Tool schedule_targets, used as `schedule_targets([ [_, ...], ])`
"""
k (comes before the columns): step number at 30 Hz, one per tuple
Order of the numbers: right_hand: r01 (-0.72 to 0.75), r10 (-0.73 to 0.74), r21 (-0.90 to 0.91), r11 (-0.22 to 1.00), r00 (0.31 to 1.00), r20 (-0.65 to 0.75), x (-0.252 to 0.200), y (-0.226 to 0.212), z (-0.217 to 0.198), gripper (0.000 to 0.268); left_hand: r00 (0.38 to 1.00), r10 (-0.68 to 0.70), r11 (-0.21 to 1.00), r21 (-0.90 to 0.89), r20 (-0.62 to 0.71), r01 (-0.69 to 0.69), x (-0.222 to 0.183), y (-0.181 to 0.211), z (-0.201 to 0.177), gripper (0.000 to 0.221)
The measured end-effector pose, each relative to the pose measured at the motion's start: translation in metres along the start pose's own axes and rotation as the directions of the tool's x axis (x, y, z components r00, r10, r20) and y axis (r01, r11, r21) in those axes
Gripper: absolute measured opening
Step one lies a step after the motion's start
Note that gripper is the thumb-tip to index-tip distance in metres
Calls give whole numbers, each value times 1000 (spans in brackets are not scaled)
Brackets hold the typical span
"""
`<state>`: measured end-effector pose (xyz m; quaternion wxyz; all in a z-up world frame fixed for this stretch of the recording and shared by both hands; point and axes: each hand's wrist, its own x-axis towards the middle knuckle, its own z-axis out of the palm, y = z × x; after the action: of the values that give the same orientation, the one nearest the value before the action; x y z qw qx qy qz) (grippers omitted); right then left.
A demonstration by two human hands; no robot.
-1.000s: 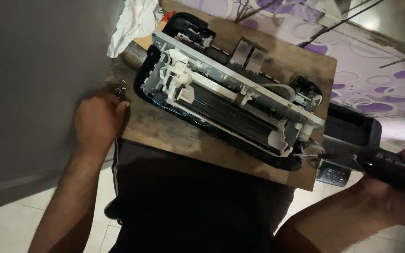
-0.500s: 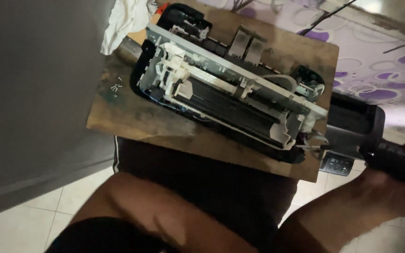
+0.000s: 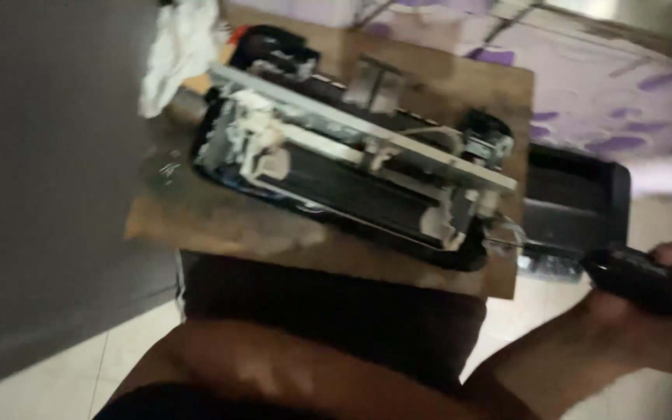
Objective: Disassembling and manipulating the internal components of a printer using a screwdriver.
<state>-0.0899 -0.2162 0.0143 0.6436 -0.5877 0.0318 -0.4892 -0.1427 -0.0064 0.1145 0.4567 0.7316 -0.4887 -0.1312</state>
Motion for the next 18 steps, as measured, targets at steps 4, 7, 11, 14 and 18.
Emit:
schedule_targets([
  [4,-75,34,297,952,989,141,17,3,-39,56,999,5,994,112,46,-10,-10,-39,-8,26],
  [7,-207,60,445,871,945,322,9,-19,-33,37,832,97,992,120,-546,-37,-22,-66,-3,19],
  [11,-264,28,509,819,905,425,-4,-40,12,29,860,-46,944,259,-508,203,-15,-90,-18,61],
  [14,-75,-38,368,927,957,288,-11,-34,40,26,870,77,916,379,-487,131,-4,-112,-37,14],
  [18,3,-282,502,865,830,482,31,-7,62,43,938,66,955,295,-340,40,18,-143,-64,10],
])
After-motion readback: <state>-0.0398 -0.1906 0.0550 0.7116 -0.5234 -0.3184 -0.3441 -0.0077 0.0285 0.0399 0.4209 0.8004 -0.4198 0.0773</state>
